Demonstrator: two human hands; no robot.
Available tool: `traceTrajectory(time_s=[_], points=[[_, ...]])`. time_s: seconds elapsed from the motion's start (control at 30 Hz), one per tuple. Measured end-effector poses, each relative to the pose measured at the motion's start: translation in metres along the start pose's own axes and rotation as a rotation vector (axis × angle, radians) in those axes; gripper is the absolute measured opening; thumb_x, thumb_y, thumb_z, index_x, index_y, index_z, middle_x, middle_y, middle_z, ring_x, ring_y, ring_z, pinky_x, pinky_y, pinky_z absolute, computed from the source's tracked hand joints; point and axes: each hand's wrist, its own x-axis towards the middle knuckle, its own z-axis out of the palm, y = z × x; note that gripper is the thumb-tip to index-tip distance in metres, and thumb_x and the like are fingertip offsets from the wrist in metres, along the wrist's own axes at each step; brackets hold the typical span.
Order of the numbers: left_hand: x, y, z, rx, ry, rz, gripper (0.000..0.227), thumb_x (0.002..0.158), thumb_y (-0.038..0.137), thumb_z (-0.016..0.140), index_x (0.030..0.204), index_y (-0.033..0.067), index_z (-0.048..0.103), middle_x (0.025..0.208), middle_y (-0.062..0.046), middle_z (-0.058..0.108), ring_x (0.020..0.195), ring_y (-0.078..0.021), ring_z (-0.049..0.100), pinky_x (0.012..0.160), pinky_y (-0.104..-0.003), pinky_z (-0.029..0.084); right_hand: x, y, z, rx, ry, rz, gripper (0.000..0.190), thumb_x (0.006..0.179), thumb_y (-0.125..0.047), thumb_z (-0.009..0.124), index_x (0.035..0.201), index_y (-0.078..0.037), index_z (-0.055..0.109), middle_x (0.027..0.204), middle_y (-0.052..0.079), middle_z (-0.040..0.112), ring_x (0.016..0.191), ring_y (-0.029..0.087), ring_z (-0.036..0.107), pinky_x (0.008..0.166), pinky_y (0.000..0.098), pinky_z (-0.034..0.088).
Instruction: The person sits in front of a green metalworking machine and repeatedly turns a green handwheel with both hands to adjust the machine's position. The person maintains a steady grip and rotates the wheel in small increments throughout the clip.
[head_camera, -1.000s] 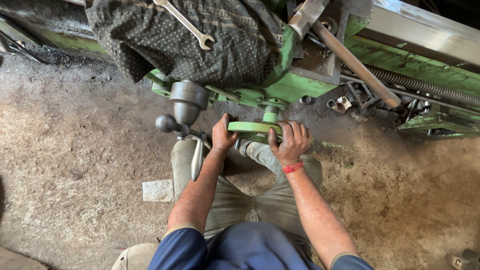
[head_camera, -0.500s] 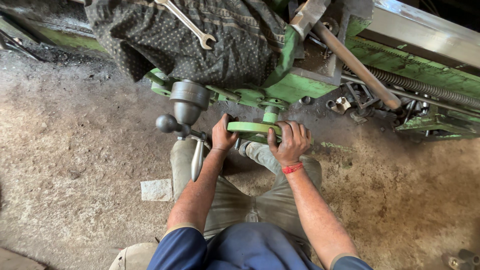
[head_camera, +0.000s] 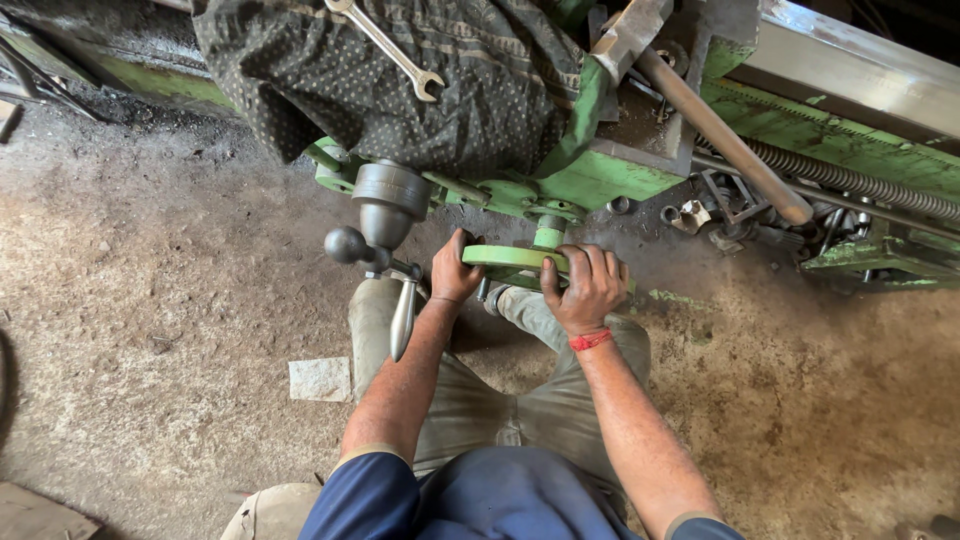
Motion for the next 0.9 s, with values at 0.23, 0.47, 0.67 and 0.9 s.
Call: traceTrajectory(time_s=[0.23, 0.47, 0.67, 0.9], points=[[0.001, 0.003, -0.002, 0.006, -0.001, -0.012, 0.028, 0.084, 0.016, 0.075, 0.097, 0.0047, 0.053, 0.090, -0.020, 0.068, 0.089, -0.0467, 0.065, 0.073, -0.051, 0.052, -0.001, -0.001, 0.000, -0.015, -0.010, 0.002, 0.024, 0.094, -0.039, 0.069, 0.094, -0.015, 0.071, 0.088, 0.001, 0.065, 0.082, 0.024, 0.060, 0.075, 0.0419, 0.042], [-0.001, 0.015, -0.008, -0.064, 0.004, -0.066, 0.023, 0.083, 0.014, 0.073, 0.097, 0.0051, 0.056, 0.093, -0.020, 0.068, 0.093, -0.0468, 0.064, 0.077, -0.051, 0.052, 0.002, -0.004, -0.003, -0.020, -0.026, 0.002, 0.025, 0.095, -0.039, 0.068, 0.094, -0.015, 0.069, 0.090, 0.001, 0.065, 0.084, 0.024, 0.060, 0.076, 0.0426, 0.042], [-0.011, 0.040, -0.019, 0.077, 0.078, -0.031, 0.036, 0.076, 0.012, 0.074, 0.105, 0.0030, 0.057, 0.108, -0.021, 0.061, 0.108, -0.0457, 0.057, 0.092, -0.051, 0.047, 0.006, -0.009, -0.012, -0.015, -0.073, 0.023, 0.026, 0.093, -0.042, 0.067, 0.094, -0.016, 0.070, 0.092, 0.002, 0.064, 0.088, 0.025, 0.059, 0.078, 0.0432, 0.040], [-0.016, 0.093, -0.039, 0.093, 0.005, 0.165, 0.058, 0.075, 0.013, 0.071, 0.128, -0.0003, 0.053, 0.124, -0.023, 0.054, 0.120, -0.0466, 0.049, 0.104, -0.052, 0.042, 0.010, -0.011, -0.023, 0.011, -0.113, 0.047, 0.029, 0.094, -0.043, 0.066, 0.099, -0.015, 0.072, 0.096, 0.003, 0.064, 0.093, 0.026, 0.058, 0.081, 0.0445, 0.040]])
